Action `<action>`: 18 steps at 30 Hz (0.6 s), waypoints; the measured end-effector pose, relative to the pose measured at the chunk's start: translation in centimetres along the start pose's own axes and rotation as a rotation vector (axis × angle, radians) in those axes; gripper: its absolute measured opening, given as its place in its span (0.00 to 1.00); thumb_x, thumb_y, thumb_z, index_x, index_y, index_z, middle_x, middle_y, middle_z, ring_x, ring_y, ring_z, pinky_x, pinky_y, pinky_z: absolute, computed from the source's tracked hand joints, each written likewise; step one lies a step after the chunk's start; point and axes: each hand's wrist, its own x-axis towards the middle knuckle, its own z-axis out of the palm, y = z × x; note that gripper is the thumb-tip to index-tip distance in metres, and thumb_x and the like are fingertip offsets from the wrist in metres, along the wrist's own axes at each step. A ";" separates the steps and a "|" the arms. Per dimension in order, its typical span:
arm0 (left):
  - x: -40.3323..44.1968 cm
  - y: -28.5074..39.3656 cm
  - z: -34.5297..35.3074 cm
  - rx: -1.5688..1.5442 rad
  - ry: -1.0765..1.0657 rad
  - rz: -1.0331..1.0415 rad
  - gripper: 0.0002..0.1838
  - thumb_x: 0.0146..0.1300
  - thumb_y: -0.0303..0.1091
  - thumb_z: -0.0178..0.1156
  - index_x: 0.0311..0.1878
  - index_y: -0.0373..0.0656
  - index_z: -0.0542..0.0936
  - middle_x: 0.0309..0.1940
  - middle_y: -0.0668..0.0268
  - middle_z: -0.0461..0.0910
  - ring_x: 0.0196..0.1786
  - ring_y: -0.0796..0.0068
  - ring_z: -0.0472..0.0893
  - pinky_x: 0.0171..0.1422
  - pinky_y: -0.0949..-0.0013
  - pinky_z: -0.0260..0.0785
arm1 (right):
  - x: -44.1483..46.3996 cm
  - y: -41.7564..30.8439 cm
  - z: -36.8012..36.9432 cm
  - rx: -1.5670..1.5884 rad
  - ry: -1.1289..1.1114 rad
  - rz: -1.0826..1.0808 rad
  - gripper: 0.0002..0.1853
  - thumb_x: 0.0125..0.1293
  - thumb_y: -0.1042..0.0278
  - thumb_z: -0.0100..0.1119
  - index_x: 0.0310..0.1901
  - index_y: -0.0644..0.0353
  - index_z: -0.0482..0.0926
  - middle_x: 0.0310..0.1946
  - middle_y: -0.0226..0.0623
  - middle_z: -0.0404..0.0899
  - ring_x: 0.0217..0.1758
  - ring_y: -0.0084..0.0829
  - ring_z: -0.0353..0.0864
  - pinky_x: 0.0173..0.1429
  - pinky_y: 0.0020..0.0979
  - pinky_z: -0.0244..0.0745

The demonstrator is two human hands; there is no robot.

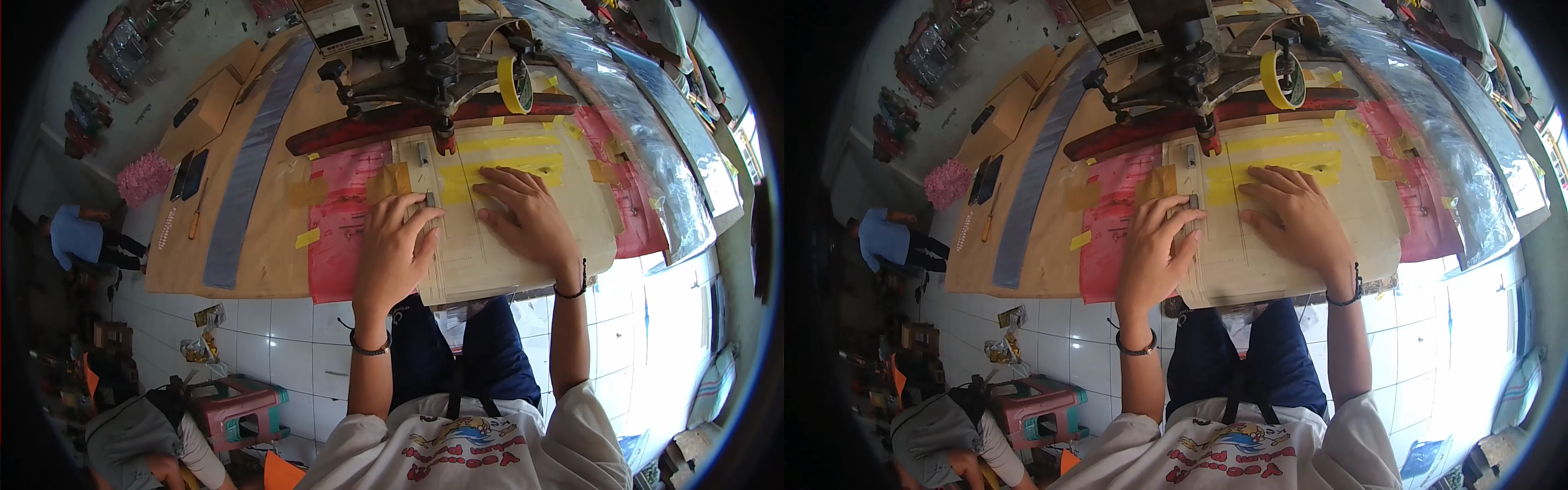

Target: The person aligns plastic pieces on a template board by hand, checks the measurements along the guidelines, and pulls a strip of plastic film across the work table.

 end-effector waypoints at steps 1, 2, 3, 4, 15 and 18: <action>0.0 0.0 0.0 0.003 0.002 0.003 0.14 0.70 0.33 0.67 0.57 0.47 0.87 0.63 0.61 0.80 0.67 0.52 0.74 0.75 0.51 0.64 | 0.0 0.0 0.0 -0.002 -0.002 0.002 0.20 0.72 0.57 0.68 0.60 0.57 0.87 0.71 0.42 0.80 0.77 0.46 0.73 0.81 0.46 0.63; 0.0 -0.1 0.0 0.006 0.004 0.006 0.14 0.70 0.33 0.67 0.57 0.47 0.86 0.63 0.60 0.80 0.67 0.52 0.74 0.75 0.50 0.65 | 0.0 0.0 0.0 0.000 -0.004 0.005 0.20 0.72 0.57 0.68 0.60 0.57 0.87 0.71 0.43 0.80 0.77 0.46 0.73 0.81 0.46 0.63; -0.1 -0.1 0.1 0.003 0.000 0.011 0.14 0.71 0.34 0.66 0.57 0.48 0.86 0.63 0.60 0.79 0.67 0.52 0.74 0.75 0.50 0.65 | 0.0 0.0 0.0 0.001 -0.006 0.007 0.20 0.71 0.58 0.68 0.60 0.57 0.87 0.71 0.43 0.80 0.77 0.46 0.73 0.81 0.46 0.63; -0.1 -0.2 0.1 0.001 -0.004 0.016 0.14 0.71 0.34 0.65 0.58 0.48 0.85 0.63 0.60 0.78 0.67 0.51 0.74 0.75 0.49 0.64 | 0.0 0.0 0.0 0.003 -0.006 0.008 0.20 0.71 0.58 0.68 0.60 0.57 0.87 0.71 0.43 0.80 0.77 0.46 0.73 0.81 0.46 0.63; -0.2 -0.1 0.1 -0.012 0.009 0.003 0.14 0.71 0.34 0.67 0.57 0.49 0.87 0.63 0.61 0.79 0.67 0.52 0.74 0.75 0.50 0.66 | 0.0 -0.1 0.0 -0.002 -0.014 0.023 0.20 0.71 0.58 0.69 0.61 0.57 0.87 0.70 0.44 0.81 0.77 0.48 0.73 0.81 0.47 0.63; -0.1 -0.1 0.1 -0.012 0.020 0.011 0.14 0.70 0.34 0.67 0.57 0.49 0.87 0.63 0.60 0.79 0.67 0.52 0.74 0.75 0.50 0.66 | 0.1 0.0 0.1 -0.022 -0.015 0.006 0.21 0.71 0.58 0.69 0.61 0.57 0.87 0.71 0.44 0.80 0.76 0.48 0.74 0.81 0.47 0.64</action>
